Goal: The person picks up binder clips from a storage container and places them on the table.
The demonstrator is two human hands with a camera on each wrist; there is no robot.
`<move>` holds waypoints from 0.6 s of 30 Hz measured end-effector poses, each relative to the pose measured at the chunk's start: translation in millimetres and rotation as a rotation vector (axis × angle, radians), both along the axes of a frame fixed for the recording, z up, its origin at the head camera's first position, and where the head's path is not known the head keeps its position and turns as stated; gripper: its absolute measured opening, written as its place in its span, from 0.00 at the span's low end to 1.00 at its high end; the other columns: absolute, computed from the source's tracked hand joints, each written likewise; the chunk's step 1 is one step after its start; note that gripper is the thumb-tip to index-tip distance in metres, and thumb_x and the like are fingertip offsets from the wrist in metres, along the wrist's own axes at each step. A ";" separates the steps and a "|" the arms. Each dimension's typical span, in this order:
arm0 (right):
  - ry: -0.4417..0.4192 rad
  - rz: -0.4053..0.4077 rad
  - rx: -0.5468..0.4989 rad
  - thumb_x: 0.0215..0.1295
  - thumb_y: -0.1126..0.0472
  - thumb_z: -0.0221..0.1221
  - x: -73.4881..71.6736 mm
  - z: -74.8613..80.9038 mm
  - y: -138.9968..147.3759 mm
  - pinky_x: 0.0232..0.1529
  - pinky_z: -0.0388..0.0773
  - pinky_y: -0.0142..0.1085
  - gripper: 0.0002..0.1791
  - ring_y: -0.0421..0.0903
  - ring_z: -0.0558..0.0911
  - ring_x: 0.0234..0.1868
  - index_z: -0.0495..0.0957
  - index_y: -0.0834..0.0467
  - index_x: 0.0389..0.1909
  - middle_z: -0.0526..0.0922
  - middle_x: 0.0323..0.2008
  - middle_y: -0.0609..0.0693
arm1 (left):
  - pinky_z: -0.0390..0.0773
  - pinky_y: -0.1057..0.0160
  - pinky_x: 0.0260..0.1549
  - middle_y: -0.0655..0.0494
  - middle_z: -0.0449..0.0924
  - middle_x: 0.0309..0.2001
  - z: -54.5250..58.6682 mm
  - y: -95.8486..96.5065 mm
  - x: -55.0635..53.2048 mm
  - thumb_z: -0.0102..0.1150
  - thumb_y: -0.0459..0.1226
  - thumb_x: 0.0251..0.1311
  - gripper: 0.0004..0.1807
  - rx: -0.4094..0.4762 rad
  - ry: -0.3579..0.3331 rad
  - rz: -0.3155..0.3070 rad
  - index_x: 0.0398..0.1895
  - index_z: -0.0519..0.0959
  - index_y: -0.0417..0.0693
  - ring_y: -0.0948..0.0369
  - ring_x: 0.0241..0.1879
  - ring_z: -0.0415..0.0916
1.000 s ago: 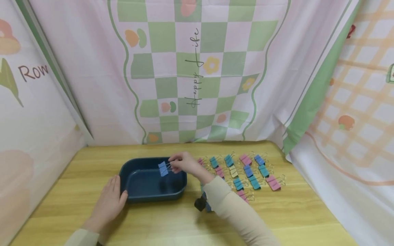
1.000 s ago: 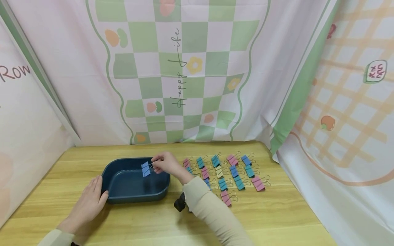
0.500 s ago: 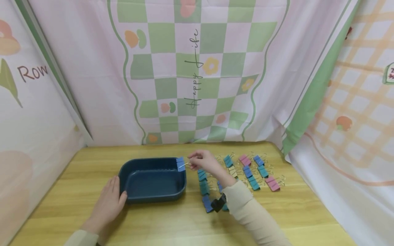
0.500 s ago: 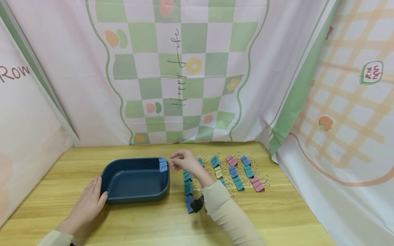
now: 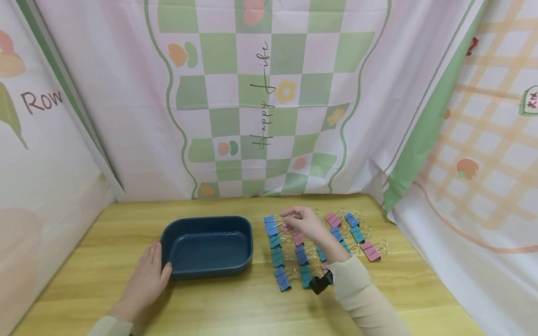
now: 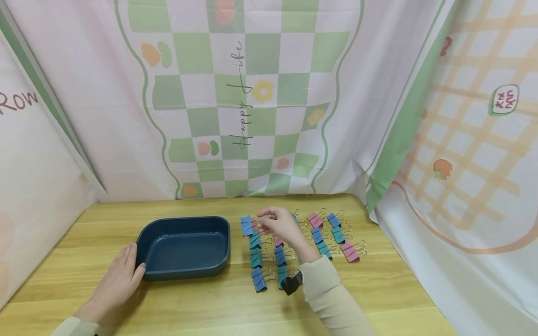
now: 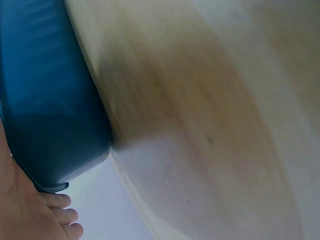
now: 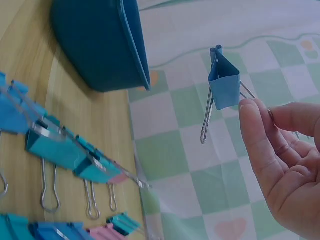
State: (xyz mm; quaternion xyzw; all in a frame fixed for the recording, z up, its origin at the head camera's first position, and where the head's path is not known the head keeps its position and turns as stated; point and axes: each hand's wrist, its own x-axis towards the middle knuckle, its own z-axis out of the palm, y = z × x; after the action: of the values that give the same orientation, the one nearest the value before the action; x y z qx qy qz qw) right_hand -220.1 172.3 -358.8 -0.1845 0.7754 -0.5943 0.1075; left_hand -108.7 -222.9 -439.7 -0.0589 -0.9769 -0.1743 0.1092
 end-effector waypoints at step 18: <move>-0.012 -0.103 0.023 0.65 0.67 0.52 4.2 -5.0 32.4 0.41 0.78 0.50 0.15 0.55 0.82 0.36 0.71 0.73 0.49 0.81 0.34 0.59 | 0.48 0.38 0.60 0.22 0.47 0.63 -0.5 0.0 1.1 0.41 0.40 0.66 0.34 -0.001 0.010 -0.003 0.62 0.49 0.17 0.32 0.63 0.45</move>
State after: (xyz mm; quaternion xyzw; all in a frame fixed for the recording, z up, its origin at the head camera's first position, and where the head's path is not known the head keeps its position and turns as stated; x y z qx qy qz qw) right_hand -215.9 204.7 -363.8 -0.1395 0.7900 -0.5911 0.0838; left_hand -107.6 -223.0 -440.2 -0.0611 -0.9763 -0.1737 0.1136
